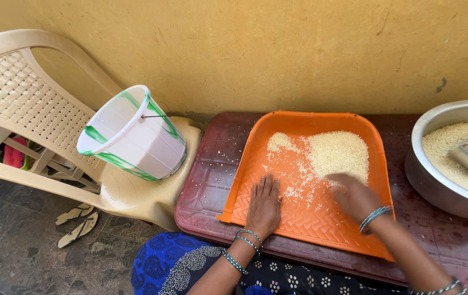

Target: The person spreads rice across a tray by hand, shakes the tray to settle the grains, and picks through the rice to remove debris.

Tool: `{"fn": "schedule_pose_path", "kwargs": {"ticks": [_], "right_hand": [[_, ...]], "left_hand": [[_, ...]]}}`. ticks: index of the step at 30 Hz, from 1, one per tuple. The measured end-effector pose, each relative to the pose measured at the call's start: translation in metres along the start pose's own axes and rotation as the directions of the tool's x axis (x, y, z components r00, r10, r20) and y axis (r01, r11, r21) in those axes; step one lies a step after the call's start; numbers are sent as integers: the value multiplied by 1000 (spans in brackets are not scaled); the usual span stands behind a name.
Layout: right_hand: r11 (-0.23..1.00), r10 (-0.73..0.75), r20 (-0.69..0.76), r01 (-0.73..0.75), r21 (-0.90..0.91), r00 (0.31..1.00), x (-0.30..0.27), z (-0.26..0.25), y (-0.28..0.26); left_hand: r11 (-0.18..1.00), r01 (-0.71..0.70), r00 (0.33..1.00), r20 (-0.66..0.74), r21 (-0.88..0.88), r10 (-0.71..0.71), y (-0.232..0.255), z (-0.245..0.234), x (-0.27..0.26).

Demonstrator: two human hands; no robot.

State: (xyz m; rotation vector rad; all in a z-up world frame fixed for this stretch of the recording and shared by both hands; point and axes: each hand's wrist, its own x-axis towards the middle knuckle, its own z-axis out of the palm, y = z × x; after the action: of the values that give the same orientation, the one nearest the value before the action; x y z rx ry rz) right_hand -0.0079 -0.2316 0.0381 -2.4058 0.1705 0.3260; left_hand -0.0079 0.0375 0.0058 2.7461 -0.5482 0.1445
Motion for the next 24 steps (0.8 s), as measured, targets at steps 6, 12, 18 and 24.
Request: {"fn": "schedule_pose_path", "kwargs": {"ticks": [6,12,18,24], "right_hand": [[767,-568,341,632,-112,749,-37,83,-37],[805,-255,74,254,-536,964,-26,85,-50],[812,-193,76,203,-547,978,-29,83,-63],[855,-242,48,237,-462,969,-21,87,-50]], "left_hand": [[966,117,990,-44,-231,-130,-8,2,7],[980,115,991,-51,-165,-125,-22,25,31],[992,-43,985,-172,-118,22,-57,60,125],[766,-132,989,-139,-629,56,-75,88,207]]}}
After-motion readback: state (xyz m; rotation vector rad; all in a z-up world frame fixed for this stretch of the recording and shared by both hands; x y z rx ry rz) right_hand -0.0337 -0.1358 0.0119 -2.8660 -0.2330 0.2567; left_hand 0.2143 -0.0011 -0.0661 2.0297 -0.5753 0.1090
